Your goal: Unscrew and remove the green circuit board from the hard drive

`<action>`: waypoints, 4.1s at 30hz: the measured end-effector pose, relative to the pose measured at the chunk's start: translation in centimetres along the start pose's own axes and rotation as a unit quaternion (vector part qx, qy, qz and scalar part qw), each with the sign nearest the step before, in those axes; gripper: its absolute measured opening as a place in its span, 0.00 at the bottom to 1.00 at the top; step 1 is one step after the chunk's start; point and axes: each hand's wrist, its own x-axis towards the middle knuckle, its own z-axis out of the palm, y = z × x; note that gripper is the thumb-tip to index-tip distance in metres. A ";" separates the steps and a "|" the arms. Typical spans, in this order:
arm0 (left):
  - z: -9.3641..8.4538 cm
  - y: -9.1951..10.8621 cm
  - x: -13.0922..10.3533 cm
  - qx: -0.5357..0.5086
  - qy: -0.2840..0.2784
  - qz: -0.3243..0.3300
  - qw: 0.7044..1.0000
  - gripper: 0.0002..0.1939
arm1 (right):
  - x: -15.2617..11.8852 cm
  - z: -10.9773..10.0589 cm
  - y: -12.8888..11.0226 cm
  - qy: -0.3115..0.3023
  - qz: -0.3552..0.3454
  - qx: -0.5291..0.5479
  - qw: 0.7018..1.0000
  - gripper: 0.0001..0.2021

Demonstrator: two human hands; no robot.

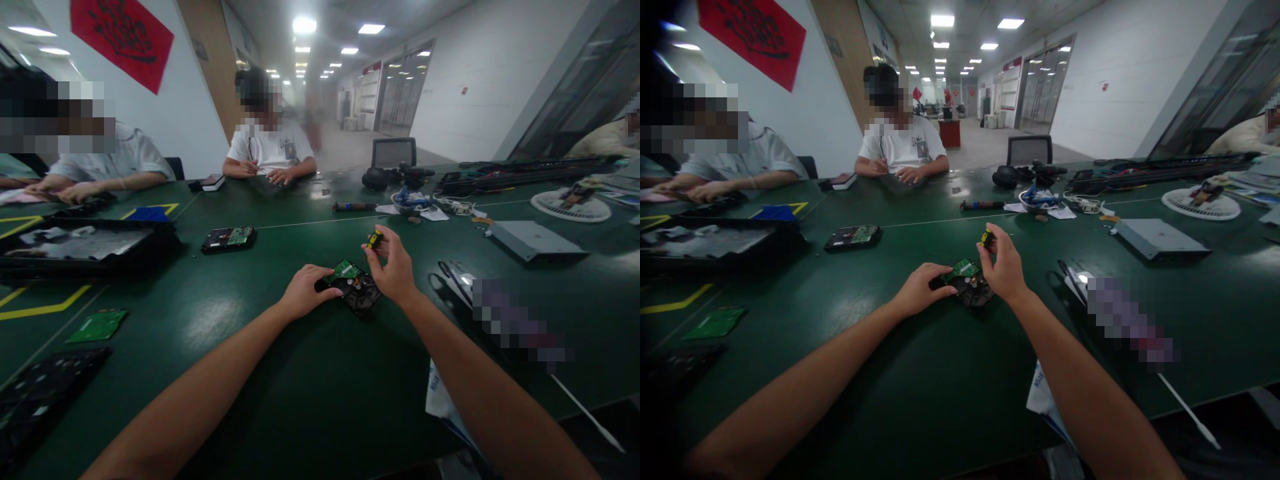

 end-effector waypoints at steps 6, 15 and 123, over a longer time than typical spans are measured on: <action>0.2 -0.3 0.0 0.000 -0.012 -0.007 1.000 0.35 | 0.2 -0.3 -0.3 0.021 0.006 -0.013 1.000 0.26; 0.6 -1.1 0.1 0.014 -0.008 -0.014 1.000 0.35 | 0.0 0.0 -0.1 0.038 -0.019 -0.038 0.998 0.26; 0.3 0.1 -0.4 0.031 -0.002 0.093 0.995 0.21 | 0.0 -0.1 -1.1 0.031 -0.055 -0.083 0.995 0.28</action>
